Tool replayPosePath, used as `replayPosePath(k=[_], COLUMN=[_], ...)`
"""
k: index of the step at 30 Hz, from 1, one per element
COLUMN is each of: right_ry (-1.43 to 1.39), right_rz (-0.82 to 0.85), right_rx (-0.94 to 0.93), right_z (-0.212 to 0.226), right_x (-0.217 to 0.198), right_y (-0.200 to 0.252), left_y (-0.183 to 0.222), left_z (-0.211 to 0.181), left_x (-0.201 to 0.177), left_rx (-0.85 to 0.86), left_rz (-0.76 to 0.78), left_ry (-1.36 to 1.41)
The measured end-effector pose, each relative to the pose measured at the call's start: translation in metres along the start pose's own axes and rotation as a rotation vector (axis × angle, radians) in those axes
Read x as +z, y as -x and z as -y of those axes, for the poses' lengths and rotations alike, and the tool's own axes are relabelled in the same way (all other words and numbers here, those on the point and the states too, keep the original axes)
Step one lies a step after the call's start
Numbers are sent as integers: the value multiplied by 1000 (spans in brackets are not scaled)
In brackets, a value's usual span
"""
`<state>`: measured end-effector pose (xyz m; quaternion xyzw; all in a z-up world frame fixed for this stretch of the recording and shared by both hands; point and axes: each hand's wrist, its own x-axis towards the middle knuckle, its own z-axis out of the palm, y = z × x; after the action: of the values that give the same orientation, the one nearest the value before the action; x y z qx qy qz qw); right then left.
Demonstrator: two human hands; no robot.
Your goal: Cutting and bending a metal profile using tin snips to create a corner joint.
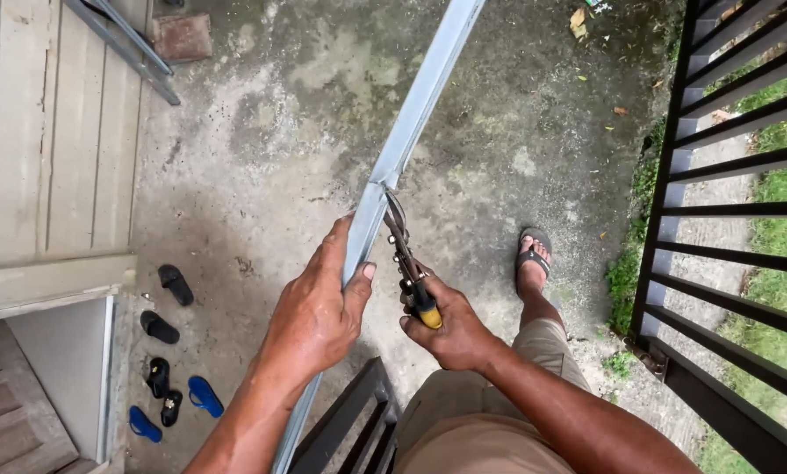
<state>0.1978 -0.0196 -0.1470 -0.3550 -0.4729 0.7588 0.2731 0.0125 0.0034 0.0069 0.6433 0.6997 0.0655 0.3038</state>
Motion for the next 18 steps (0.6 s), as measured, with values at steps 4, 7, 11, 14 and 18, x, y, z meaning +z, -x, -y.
replayPosePath(k=[4, 7, 11, 14, 18], right_ry=[-90, -45, -63, -112, -110], right_rz=[-22, -41, -196, -207, -99], right_rx=[-120, -164, -258, -283, -246], right_z=[-5, -3, -25, -34, -52], right_x=[1, -5, 8, 13, 3], right_y=[2, 2, -4, -3, -7], left_y=[-1, -1, -5, -4, -4], left_z=[2, -2, -27, -28, -31], left_x=[4, 0, -18, -18, -22], left_rx=[35, 11, -127, -130, -132], left_rz=[-23, -9, 43, 48, 61], left_ry=[24, 59, 153, 191, 235])
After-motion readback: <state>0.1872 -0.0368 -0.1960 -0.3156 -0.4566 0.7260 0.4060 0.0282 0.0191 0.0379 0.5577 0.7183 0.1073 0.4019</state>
